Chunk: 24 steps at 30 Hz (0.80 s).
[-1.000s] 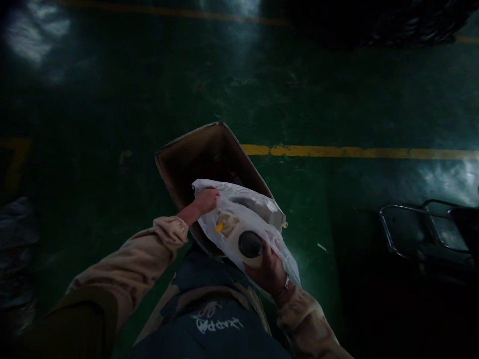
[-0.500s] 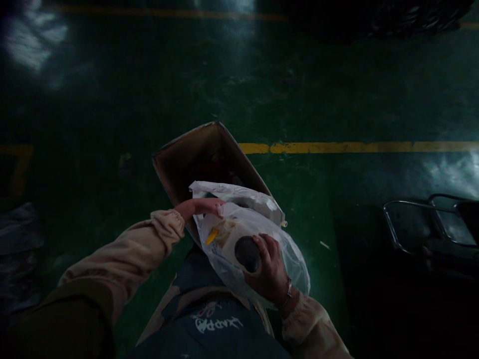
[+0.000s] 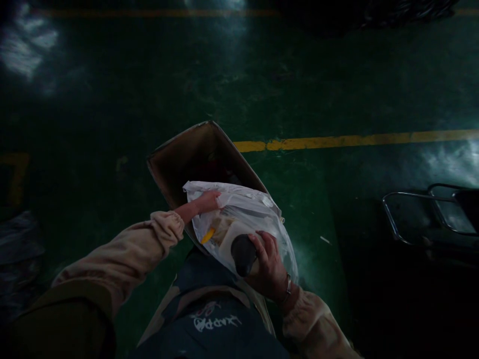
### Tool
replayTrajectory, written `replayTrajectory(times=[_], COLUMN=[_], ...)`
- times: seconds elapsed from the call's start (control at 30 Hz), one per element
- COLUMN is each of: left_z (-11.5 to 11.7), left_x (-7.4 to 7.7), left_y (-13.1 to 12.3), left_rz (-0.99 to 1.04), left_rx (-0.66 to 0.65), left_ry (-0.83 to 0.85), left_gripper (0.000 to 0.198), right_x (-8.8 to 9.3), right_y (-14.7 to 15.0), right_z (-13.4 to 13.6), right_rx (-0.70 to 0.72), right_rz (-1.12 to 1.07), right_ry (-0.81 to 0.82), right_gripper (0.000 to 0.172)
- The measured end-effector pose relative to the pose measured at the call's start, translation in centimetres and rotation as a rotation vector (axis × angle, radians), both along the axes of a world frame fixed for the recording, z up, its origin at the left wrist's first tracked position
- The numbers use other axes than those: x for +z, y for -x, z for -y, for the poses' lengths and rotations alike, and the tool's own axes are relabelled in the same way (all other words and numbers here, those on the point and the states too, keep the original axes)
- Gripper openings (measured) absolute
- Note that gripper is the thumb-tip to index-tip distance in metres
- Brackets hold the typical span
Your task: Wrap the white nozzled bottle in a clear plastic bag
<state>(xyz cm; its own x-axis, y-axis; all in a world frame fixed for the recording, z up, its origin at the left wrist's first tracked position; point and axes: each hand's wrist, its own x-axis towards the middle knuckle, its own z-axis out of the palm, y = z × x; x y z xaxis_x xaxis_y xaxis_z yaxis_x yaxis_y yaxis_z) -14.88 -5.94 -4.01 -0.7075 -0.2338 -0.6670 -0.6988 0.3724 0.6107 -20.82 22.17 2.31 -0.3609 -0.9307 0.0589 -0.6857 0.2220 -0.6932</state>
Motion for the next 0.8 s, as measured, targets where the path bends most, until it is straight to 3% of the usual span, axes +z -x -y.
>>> replayTrajectory(times=[0.13, 0.23, 0.33, 0.5, 0.63, 0.8], left_z=[1.3, 1.8, 2.2, 2.5, 0.2, -3.7], left_x=[0.0, -0.5, -0.3, 2.3, 3.2, 1.3], left_y=[-0.6, -1.4, -2.4, -4.7, -6.5, -7.4], left_rz=[-0.03, -0.043, -0.04, -0.065, -0.042, -0.047], left_rx=[0.068, 0.156, 0.246, 0.429, 0.591, 0.696], left_ry=[0.046, -0.034, -0.247, -0.654, -0.721, -0.584], left_gripper=[0.011, 0.012, 0.019, 0.048, 0.052, 0.055], right_x=[0.3, -0.2, -0.6, -0.5, -0.4, -0.4], right_y=[0.5, 0.6, 0.5, 0.2, -0.1, -0.1], right_z=[-0.3, -0.8, -1.4, -1.8, -2.0, -2.3], right_rx=[-0.029, -0.08, -0.135, -0.174, -0.196, -0.189], right_rz=[-0.006, 0.006, 0.032, 0.057, 0.036, 0.049], right_ry=[0.012, -0.005, -0.001, 0.003, 0.019, 0.015], right_gripper=[0.081, 0.083, 0.087, 0.085, 0.087, 0.087])
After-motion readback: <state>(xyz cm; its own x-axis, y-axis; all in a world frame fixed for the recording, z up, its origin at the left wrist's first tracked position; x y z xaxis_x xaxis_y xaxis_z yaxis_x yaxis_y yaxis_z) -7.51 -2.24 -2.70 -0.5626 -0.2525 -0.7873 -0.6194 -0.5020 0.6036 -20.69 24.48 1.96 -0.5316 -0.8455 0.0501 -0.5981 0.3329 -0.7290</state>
